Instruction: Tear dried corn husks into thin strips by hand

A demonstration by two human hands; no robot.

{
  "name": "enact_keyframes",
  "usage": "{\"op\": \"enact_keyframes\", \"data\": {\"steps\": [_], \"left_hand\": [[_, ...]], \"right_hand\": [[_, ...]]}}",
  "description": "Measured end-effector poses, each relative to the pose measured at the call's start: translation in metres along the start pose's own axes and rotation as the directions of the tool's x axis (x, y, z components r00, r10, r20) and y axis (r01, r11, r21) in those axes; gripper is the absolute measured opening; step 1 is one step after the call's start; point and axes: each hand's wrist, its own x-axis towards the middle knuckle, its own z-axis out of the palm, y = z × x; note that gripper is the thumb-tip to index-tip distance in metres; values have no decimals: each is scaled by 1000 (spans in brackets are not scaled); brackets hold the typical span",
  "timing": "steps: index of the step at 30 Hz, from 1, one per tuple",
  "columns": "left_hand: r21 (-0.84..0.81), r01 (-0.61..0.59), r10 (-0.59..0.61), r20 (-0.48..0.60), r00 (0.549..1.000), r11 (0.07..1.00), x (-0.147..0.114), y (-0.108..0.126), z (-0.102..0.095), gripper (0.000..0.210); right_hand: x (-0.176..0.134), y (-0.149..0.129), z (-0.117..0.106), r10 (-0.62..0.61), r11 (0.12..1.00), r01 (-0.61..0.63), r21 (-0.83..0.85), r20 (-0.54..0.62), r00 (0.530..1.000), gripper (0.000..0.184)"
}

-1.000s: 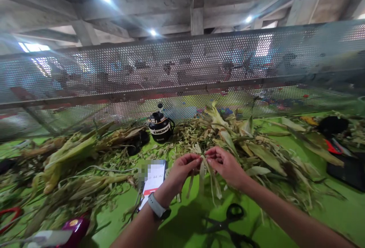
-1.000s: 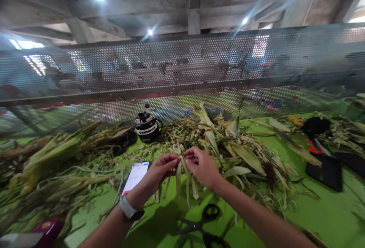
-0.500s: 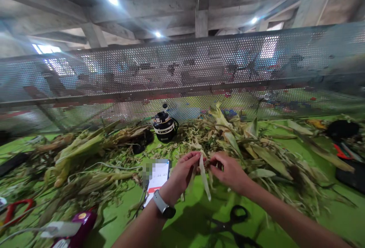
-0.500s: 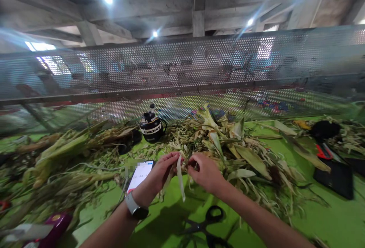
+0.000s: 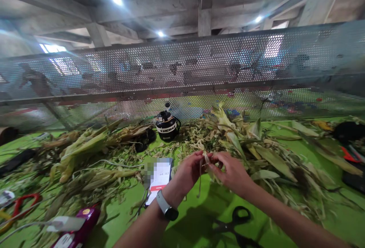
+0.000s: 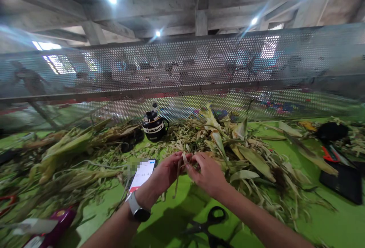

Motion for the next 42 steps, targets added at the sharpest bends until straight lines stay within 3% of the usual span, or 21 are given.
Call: {"op": "enact_keyframes", "data": {"steps": [7,12,15,18,23,26,32,37,42], "left_hand": [[-9,3,-4,-33,999,1000,-2,1,-3,14],[1,-99,99,-130,987,995,1,-7,-4,22],[3,-98,97,-160,982,995,2,-9,-4,26],[116,-89,106,-152,983,989,2,-6,-6,28],[429,-121,197,-139,970,895,-1,6,-11,24],[401,-102,155,-103,982,910,-3,8,-8,24],[153,-104,112,-42,993,983,-3,-3,-5,27],[370,-192,228,-57,972,909,-5,4,-5,27],[428,-134,165,-34,986,894,-6,9,-6,26]], "right_hand": [[5,0,-4,52,979,-51,198,0,999,17],[1,-1,5,80,959,-104,263,101,992,18],[0,0,15,78,937,-132,324,175,982,15],[0,-1,13,71,924,-120,363,144,987,14],[2,-5,-9,115,910,-148,387,108,987,16],[2,-5,-13,130,911,-166,377,120,984,20],[2,-5,3,88,889,-165,427,195,977,23],[6,-6,-12,179,859,-269,437,236,955,27],[8,-11,-27,171,841,-250,479,203,964,28]]}}
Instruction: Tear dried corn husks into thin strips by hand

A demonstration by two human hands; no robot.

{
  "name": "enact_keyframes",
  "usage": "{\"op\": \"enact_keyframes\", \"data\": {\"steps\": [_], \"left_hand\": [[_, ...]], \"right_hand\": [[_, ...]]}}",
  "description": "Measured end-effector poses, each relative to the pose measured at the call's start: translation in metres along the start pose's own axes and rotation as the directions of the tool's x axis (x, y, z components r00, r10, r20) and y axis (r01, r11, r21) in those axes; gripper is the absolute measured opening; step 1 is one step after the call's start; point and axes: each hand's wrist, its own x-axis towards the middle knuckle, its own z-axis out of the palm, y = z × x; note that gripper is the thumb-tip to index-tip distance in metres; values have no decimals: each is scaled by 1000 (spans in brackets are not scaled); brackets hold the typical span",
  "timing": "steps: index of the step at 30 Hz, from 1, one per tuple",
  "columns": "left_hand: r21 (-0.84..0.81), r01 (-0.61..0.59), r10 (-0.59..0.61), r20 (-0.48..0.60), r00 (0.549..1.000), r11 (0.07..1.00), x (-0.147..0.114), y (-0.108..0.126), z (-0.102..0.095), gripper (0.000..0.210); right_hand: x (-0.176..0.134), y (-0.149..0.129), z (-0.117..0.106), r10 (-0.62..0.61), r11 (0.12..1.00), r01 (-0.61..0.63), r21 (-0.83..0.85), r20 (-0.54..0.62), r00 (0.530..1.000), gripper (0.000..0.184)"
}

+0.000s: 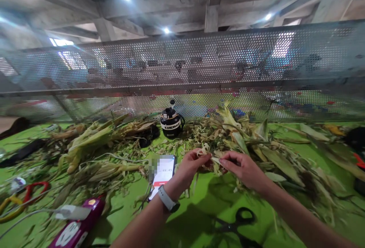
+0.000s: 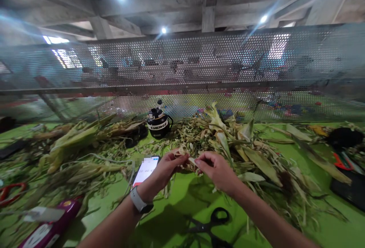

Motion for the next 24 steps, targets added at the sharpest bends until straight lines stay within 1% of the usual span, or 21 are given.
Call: {"op": "enact_keyframes", "data": {"steps": [2,5,8,13,16,18,20,22,24], "left_hand": [[-41,13,-14,-28,1000,999,0,-1,0,25],[-85,4,-12,-102,995,996,1,-2,0,23],[-101,14,-28,-133,991,995,1,-2,-1,21],[-93,41,-51,-106,993,995,1,2,-2,25],[-132,97,-111,-103,988,986,2,5,-2,24],[-167,141,-158,-95,983,976,3,6,-4,23],[-192,164,-179,-68,981,968,4,5,-6,22],[-197,163,-176,-46,983,967,5,3,-8,23],[-183,149,-160,-47,986,972,5,1,-8,24]], "right_hand": [[-1,0,1,17,1000,-18,19,22,1000,29],[-3,3,5,43,998,-45,37,61,997,31],[-3,5,6,27,999,-29,35,56,998,32],[-1,3,2,1,998,-4,57,43,999,31],[1,5,0,2,996,-5,84,38,999,30],[2,8,-2,10,997,-12,73,34,999,29],[4,12,-4,9,999,-9,33,5,1000,28],[5,15,-6,5,1000,-6,-18,-24,1000,27],[3,13,-6,2,1000,-2,-16,-8,1000,27]]}}
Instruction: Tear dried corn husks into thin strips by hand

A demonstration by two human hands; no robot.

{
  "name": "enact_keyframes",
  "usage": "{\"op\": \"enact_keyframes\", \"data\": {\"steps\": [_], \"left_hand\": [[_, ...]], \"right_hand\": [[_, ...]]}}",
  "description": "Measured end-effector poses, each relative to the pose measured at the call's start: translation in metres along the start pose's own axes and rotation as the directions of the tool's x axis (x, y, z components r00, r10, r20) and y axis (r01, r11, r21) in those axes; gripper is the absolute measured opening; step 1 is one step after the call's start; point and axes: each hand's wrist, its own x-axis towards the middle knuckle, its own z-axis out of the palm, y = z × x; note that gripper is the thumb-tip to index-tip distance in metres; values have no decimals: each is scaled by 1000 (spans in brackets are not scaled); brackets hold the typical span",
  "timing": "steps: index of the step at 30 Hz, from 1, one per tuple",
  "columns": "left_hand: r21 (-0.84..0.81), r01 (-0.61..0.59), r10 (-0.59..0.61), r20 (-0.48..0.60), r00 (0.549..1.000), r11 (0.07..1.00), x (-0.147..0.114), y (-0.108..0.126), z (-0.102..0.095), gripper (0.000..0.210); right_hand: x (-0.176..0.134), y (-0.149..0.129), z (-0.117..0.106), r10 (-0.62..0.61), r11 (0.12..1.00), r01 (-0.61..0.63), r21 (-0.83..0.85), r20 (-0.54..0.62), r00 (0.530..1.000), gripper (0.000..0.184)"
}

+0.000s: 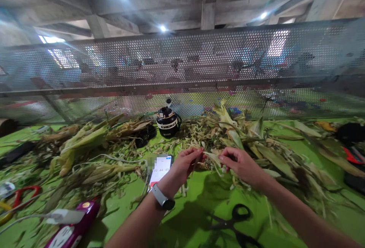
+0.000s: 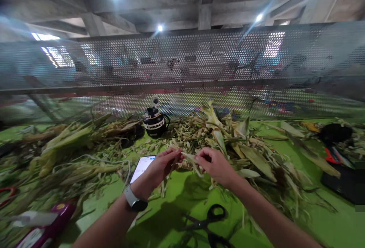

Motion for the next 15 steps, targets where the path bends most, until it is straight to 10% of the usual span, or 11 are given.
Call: {"op": "enact_keyframes", "data": {"steps": [5,9,15], "left_hand": [[15,-63,63,-34,997,998,-1,-3,2,24],[116,-75,81,-42,996,990,-2,1,3,25],[171,13,-5,-47,999,985,-6,5,5,28]], "right_hand": [[-6,-9,5,44,992,-62,113,160,986,30],[-2,-5,4,26,991,-35,127,67,997,31],[5,11,-1,-221,888,120,-444,-183,958,15]]}}
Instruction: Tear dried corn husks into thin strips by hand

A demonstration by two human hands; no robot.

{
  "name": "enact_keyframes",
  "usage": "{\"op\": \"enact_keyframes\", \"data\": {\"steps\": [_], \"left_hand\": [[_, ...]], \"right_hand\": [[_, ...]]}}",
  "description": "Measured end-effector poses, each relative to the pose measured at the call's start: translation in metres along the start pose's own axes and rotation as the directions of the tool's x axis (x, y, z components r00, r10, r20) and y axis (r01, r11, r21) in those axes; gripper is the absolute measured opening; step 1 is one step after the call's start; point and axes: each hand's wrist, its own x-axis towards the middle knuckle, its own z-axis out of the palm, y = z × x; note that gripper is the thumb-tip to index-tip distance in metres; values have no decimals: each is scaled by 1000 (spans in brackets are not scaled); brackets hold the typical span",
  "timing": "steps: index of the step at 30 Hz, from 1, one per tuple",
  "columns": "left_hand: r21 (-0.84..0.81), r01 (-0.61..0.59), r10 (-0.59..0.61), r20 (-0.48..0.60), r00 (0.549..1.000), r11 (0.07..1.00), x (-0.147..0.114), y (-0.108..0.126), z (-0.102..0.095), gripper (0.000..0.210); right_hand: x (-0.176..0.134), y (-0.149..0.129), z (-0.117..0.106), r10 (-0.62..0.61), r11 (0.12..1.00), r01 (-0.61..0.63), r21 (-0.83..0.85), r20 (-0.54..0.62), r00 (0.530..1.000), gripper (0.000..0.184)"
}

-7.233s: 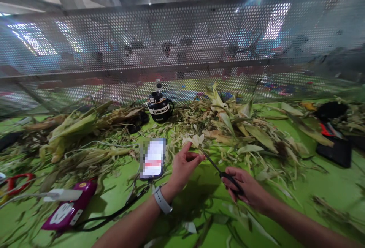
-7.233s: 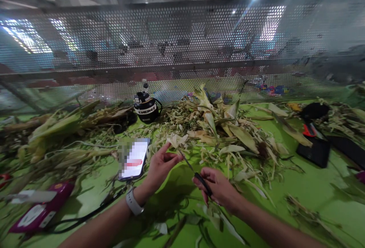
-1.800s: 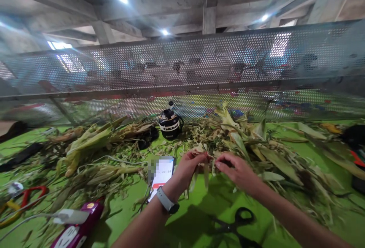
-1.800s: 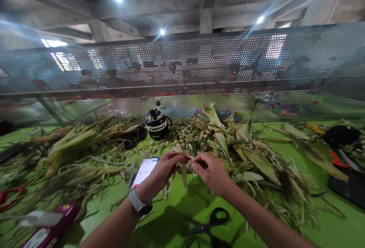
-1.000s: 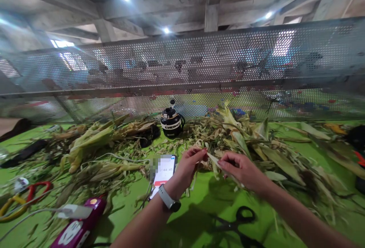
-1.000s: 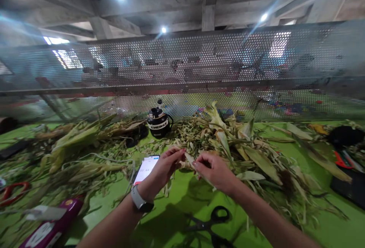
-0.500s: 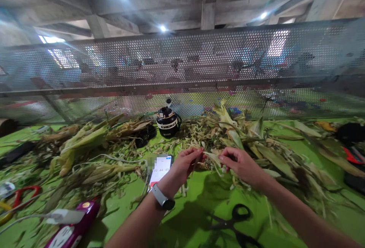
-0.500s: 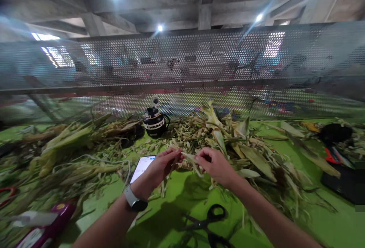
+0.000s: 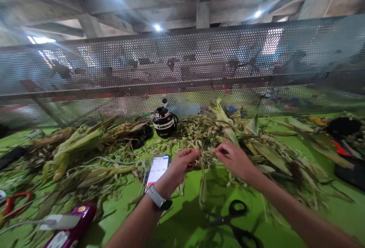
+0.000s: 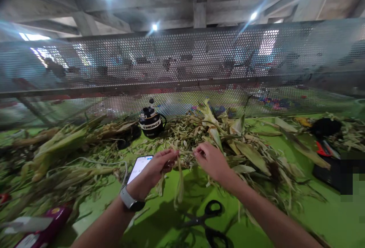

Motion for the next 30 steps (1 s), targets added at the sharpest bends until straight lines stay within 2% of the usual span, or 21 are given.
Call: {"op": "enact_keyframes", "data": {"steps": [3,5,7,10,13,15,17,19,22,24,25,27,30], "left_hand": [[-18,-24,23,-63,998,1000,0,0,1,27],[-39,-48,44,-85,995,998,0,-1,1,27],[-72,-61,55,-84,995,996,1,-1,2,29],[-131,-58,48,-82,995,990,2,-1,3,33],[-135,-42,31,-86,996,990,2,-2,3,33],[-114,-58,48,-92,995,992,2,-3,3,32],[-91,-94,84,-109,990,991,3,-4,2,31],[-68,-125,115,-126,985,990,4,-6,1,29],[-25,-146,141,-148,979,989,4,-7,1,27],[-11,-145,142,-151,978,989,4,-7,2,26],[-13,-146,142,-149,978,989,4,-8,3,26],[-51,-145,137,-136,981,988,4,-8,3,27],[-129,-121,105,-120,987,984,6,-7,2,30]], "right_hand": [[-7,-7,5,-91,986,75,-152,-104,990,12],[-13,-15,10,-152,972,143,-185,-34,988,16],[-19,-20,18,-157,960,175,-217,97,983,21],[-24,-20,31,-121,947,162,-277,158,980,24],[-24,-17,35,-113,974,148,-169,201,973,19],[-21,-20,32,-82,996,84,3,235,968,17],[-17,-24,25,-18,975,-51,217,305,952,18],[-14,-26,18,76,884,-248,395,403,912,19],[-12,-26,14,194,662,-495,563,509,839,21],[-13,-24,14,211,536,-554,637,535,818,23],[-14,-24,15,206,501,-562,658,540,816,24],[-15,-24,17,188,488,-563,667,550,814,24],[-15,-25,19,185,534,-553,639,550,814,23]]}}
